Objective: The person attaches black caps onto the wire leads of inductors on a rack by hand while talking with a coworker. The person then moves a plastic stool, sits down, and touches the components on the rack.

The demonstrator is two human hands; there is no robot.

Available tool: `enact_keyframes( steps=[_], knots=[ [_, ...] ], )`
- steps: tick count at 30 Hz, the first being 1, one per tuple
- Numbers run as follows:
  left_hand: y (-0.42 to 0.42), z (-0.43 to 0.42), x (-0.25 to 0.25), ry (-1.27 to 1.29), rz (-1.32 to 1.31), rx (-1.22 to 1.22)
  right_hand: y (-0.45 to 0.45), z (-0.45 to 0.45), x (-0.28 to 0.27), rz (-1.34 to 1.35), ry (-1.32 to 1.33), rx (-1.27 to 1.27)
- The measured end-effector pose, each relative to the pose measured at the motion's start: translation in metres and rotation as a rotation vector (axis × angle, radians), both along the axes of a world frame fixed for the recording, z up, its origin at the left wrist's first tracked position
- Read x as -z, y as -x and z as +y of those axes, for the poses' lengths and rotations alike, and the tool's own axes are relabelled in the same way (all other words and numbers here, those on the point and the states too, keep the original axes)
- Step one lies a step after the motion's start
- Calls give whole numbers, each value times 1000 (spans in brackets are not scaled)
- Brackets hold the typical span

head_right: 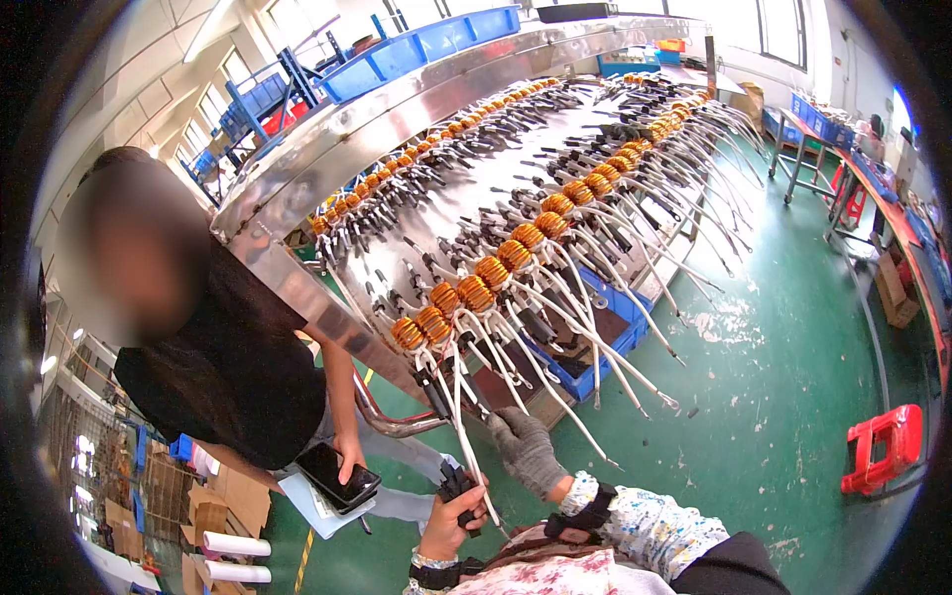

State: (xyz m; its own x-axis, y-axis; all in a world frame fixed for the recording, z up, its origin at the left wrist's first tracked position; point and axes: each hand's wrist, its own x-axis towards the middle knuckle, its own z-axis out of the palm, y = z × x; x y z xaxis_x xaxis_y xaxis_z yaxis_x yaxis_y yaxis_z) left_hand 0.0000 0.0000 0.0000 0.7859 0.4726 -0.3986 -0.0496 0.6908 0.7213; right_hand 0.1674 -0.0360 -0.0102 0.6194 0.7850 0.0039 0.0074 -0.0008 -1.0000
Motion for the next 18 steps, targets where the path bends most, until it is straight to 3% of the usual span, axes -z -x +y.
enact_keyframes(
  steps=[3, 5, 7, 10, 13, 14, 18],
  knots=[
    [0, 5, -11, -27, 66, -86, 3, 20, -12, -59, -49, 71],
    [-1, 1, -9, -10, 41, -73, 0, 24, -11, -462, -142, 105],
    [-1, -4, -8, 5, 35, -66, -6, 15, -15, -514, -53, 49],
    [4, -6, -2, -17, 63, -54, -11, 1, -31, -800, 57, 102],
    [2, -10, 2, -22, 81, -52, -5, 6, -32, -704, 70, 116],
    [0, -10, 0, -46, 83, -39, -14, 14, -10, -268, -51, -101],
    [-1, -10, -7, -93, 85, -25, -13, 6, -24, -8, -55, -196]
  ],
)
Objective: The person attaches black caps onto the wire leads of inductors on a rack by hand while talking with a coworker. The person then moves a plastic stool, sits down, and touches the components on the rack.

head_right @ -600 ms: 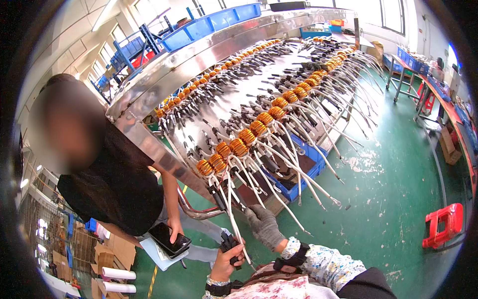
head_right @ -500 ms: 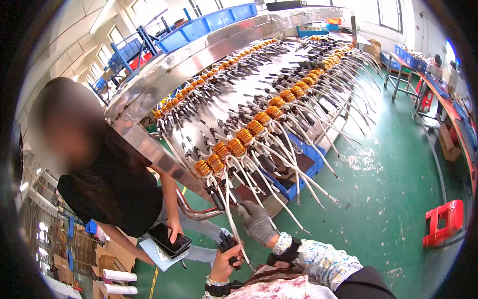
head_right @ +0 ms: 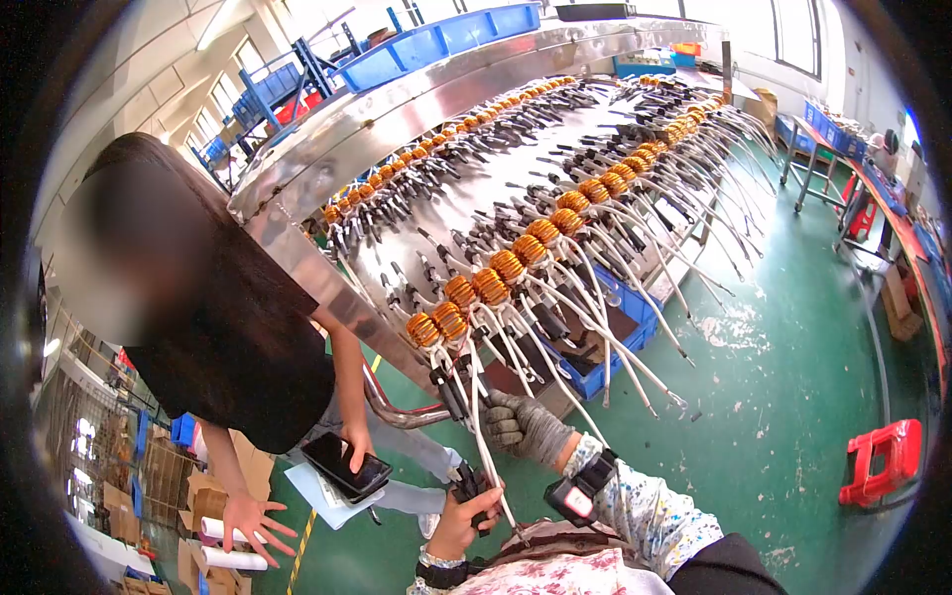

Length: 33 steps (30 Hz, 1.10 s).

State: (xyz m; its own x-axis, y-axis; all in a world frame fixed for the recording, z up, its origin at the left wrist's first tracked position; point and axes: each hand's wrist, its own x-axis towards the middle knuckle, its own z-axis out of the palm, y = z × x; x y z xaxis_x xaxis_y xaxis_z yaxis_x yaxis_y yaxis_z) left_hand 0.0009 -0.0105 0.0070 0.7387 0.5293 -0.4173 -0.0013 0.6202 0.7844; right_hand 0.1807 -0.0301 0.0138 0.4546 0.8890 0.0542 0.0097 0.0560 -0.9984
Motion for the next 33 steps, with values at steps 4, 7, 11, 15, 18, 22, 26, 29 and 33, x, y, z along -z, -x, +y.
enact_keyframes(
  steps=[4, 7, 11, 15, 18, 22, 26, 29, 33],
  knots=[
    [5, 2, 5, -7, 5, -1, 9, 6, 5, -386, -228, 251],
    [4, 0, 5, -32, 22, -37, 4, 13, 21, -253, -134, 127],
    [-3, -1, 4, -42, -20, 2, -13, 22, 27, -56, 2, -40],
    [2, -1, 1, -86, 15, -11, -11, 17, 5, 897, 52, -257],
    [5, -2, 4, -86, 44, -29, -11, 10, 11, 780, 234, -210],
    [2, -2, 5, -85, 34, -9, -17, 15, 20, 1058, 85, -351],
    [8, -1, -8, -116, -37, -54, -17, 19, 32, 1091, 79, -329],
    [11, -2, -16, -135, -61, -94, -9, -1, 17, 925, 74, -215],
    [12, -3, -24, -224, -25, -53, 8, -33, -46, -787, 35, 296]
  ],
)
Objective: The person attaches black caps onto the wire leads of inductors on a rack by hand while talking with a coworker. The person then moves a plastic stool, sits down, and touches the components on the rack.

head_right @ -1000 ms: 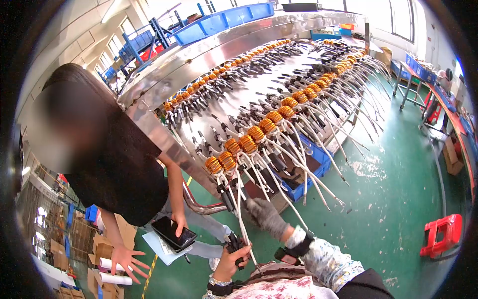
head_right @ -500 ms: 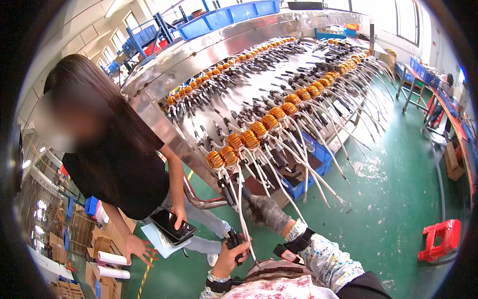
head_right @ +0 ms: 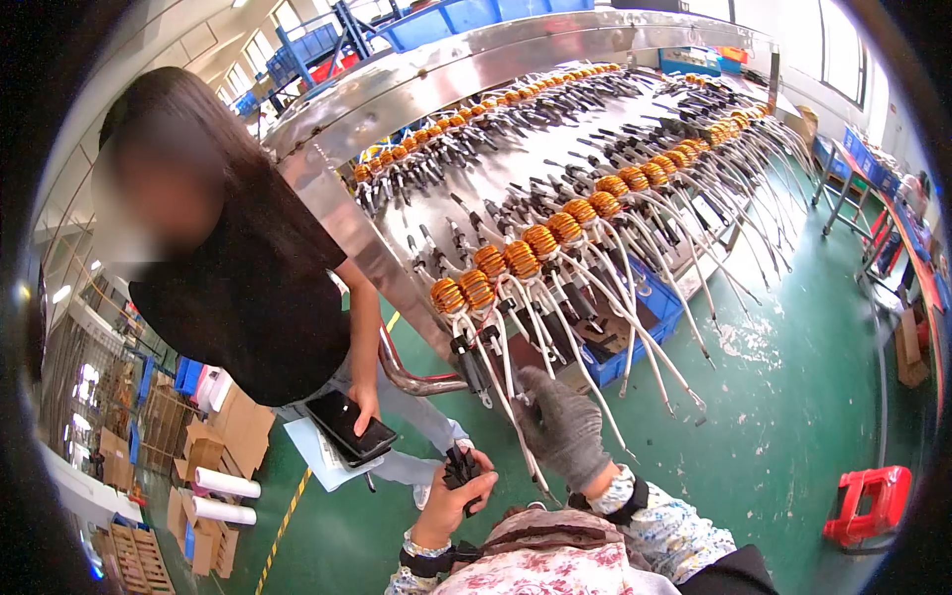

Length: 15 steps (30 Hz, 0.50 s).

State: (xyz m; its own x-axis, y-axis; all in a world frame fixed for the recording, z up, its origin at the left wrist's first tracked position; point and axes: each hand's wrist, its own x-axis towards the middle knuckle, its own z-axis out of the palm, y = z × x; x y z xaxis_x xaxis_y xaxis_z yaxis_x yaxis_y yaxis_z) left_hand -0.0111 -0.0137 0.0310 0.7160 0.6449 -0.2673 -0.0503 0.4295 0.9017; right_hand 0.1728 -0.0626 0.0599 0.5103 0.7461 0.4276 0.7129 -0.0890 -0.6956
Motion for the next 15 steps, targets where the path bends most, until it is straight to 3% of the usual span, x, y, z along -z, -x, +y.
enact_keyframes(
  steps=[3, 4, 6, 10, 15],
  knots=[
    [-8, -7, -7, 3, 6, 39, 2, -9, -11, 423, -66, -567],
    [-11, -9, -11, 11, -20, 58, 2, -7, -9, 420, -69, -558],
    [-14, -9, -10, 15, -46, 87, -2, 0, -1, 231, -167, -772],
    [-9, -10, -1, 177, -58, 90, 1, -5, 3, 416, -112, -815],
    [-15, -16, -9, 305, -124, -3, -6, -10, 7, 429, -155, -797]
  ],
)
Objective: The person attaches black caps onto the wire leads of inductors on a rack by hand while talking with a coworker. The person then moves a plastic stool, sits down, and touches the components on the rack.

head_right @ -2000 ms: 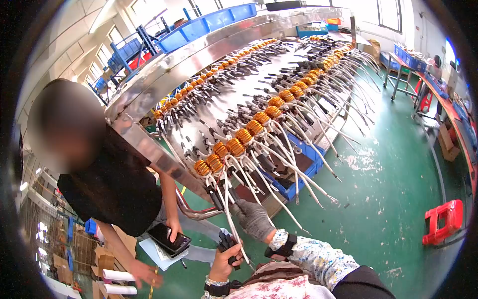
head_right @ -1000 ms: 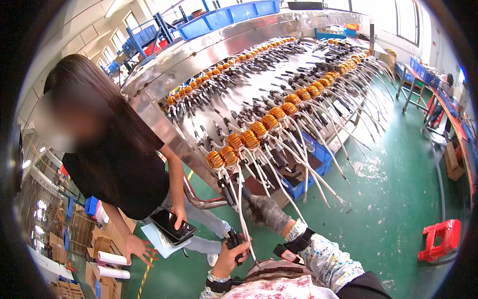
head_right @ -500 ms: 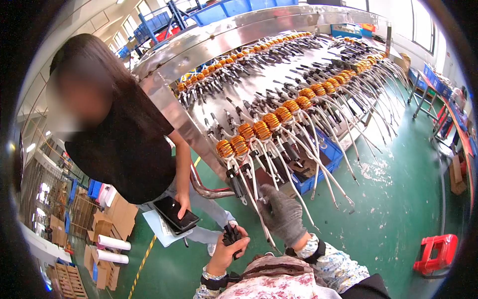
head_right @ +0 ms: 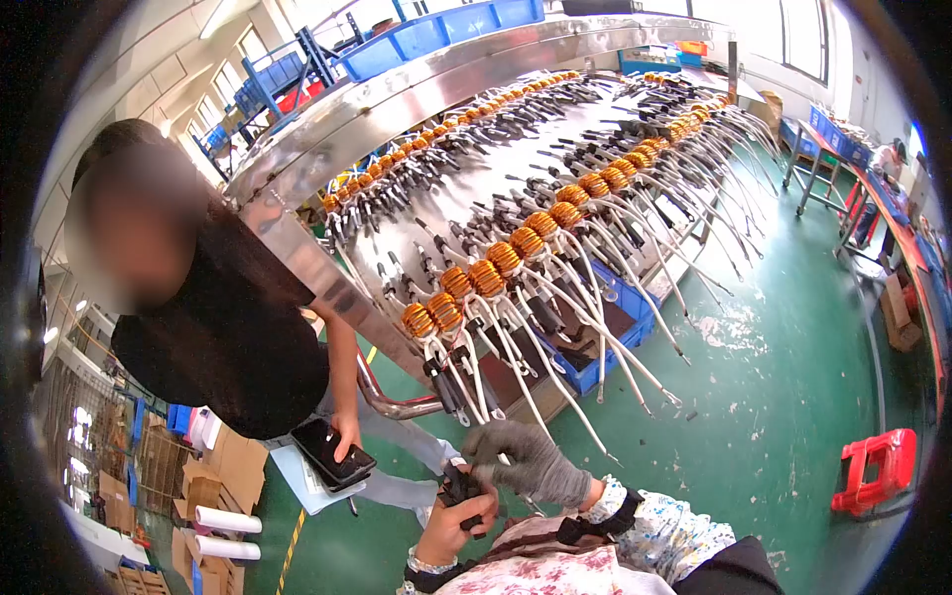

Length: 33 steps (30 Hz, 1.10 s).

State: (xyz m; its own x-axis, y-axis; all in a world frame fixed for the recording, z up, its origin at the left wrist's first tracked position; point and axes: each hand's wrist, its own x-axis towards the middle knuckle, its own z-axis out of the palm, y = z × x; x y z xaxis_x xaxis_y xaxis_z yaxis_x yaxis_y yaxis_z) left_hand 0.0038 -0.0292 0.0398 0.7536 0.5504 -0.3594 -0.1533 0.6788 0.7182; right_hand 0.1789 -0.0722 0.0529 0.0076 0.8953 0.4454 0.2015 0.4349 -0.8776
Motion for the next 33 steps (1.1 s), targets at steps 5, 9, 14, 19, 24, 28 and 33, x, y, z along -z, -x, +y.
enact_keyframes(
  steps=[5, 9, 14, 19, 24, 28, 33],
  knots=[
    [-4, 2, 5, -86, -25, 96, -32, 9, 18, 1078, 243, -14],
    [-1, 7, 26, -49, 9, 111, -28, 17, 26, 839, 644, 169],
    [5, 11, 29, -136, 75, 81, -38, 26, 74, 855, 631, 601],
    [3, 8, 29, -144, 83, 92, -29, 29, 82, 634, 410, 587],
    [3, 7, 28, -166, 106, 108, -31, 35, 79, 657, 425, 612],
    [6, 7, 33, -165, 101, 105, -27, 44, 64, 703, 391, 612],
    [5, 5, 33, -163, 118, 93, -34, 62, 73, 458, 423, 562]
  ],
)
